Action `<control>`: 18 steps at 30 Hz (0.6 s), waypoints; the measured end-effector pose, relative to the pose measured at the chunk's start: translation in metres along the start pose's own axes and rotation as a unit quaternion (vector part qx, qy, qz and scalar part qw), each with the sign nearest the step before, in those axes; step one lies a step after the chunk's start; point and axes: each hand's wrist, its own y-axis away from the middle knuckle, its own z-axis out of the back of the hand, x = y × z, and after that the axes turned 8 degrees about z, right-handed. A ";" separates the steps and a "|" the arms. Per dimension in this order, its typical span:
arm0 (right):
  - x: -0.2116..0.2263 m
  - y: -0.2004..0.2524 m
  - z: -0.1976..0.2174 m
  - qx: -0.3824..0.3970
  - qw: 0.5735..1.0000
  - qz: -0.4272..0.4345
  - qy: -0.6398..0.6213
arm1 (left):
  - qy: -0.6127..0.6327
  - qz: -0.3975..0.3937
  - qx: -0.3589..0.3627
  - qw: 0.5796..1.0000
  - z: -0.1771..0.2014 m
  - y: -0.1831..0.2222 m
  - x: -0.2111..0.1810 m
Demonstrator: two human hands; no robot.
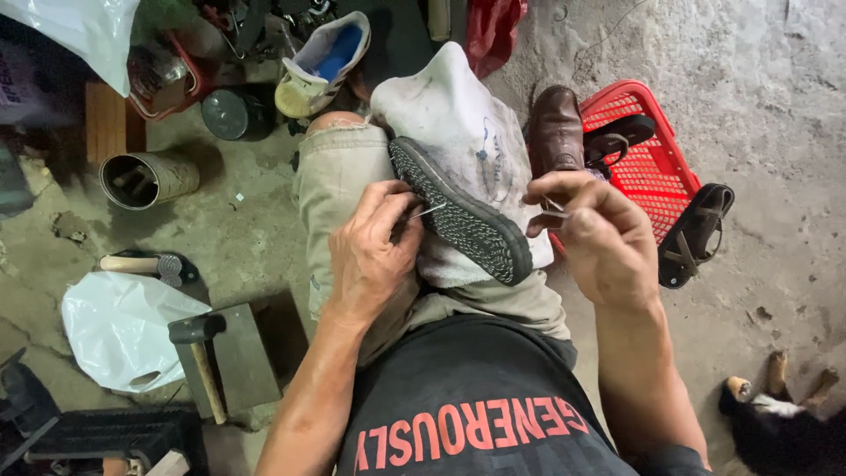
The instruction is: The person stitches a black shoe sole, uses a lighter to seal thread, and brushes the side of a white and black sneaker.
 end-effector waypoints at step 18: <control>0.033 -0.015 -0.054 0.213 0.944 0.011 0.250 | 0.072 0.004 0.025 0.997 0.008 -0.013 0.008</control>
